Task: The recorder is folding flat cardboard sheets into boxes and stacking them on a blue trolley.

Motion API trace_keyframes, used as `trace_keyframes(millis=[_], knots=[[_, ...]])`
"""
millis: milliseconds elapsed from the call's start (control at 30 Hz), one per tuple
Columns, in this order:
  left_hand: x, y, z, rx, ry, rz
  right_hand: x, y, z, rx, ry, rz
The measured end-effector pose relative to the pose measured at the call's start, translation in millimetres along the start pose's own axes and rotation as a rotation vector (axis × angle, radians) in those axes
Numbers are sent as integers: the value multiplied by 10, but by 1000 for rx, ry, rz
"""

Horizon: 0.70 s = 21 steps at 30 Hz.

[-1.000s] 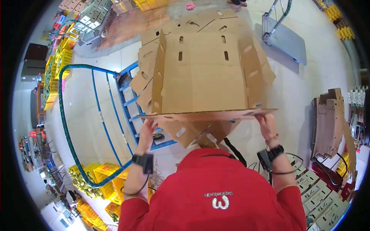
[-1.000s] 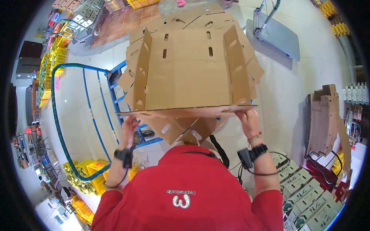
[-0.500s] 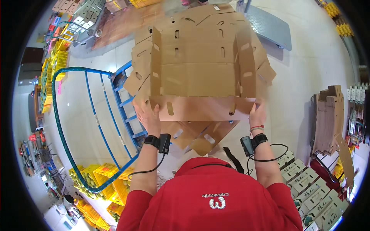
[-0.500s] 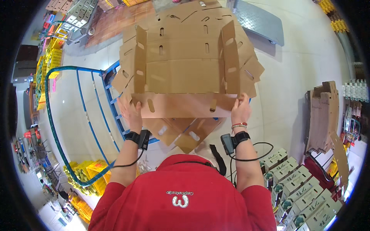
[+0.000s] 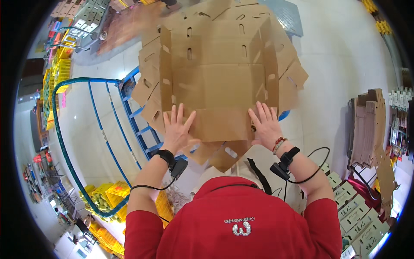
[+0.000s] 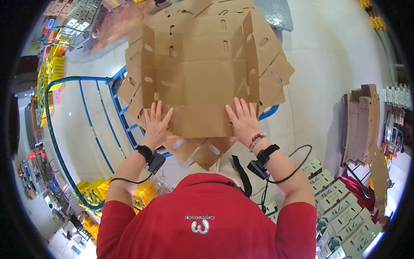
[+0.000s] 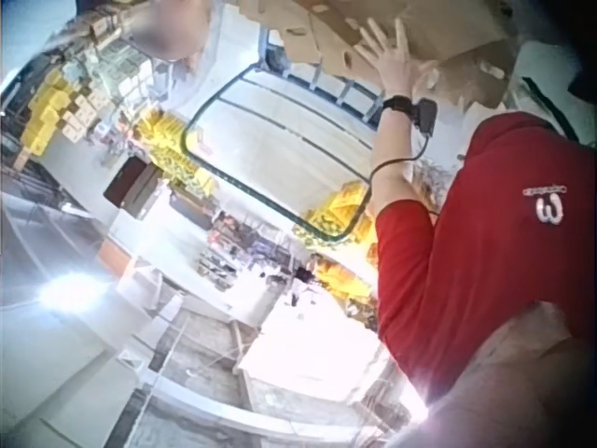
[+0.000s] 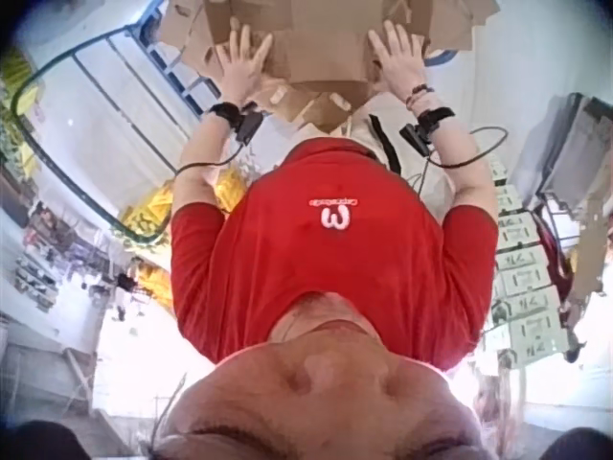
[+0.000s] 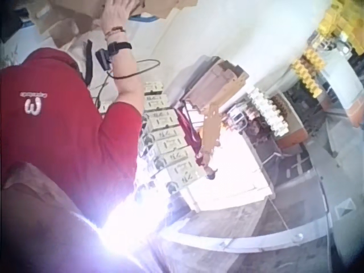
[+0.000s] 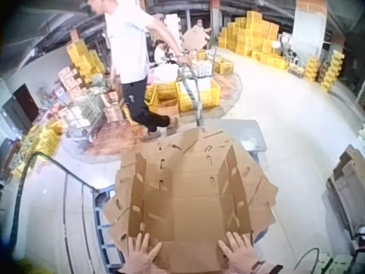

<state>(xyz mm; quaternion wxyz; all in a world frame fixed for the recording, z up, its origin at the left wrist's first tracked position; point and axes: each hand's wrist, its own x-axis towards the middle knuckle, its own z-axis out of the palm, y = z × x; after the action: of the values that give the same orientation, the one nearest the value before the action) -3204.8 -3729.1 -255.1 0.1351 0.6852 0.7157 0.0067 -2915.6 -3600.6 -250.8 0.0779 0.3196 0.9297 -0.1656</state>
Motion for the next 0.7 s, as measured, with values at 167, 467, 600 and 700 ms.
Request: trace_keyframes(millis=[167,467,600,700], knots=[[-7,89,29,77,-180,-38,-5,-51,193,-117,-13,38],[54,133,80,185,-280,-60,142,-107,127,-266,-160,33],[126,221,-7,143,-244,-67,130,-26,229,-121,-20,40],[235,113,47,17,-203,-9,283,68,221,-91,-211,-19]])
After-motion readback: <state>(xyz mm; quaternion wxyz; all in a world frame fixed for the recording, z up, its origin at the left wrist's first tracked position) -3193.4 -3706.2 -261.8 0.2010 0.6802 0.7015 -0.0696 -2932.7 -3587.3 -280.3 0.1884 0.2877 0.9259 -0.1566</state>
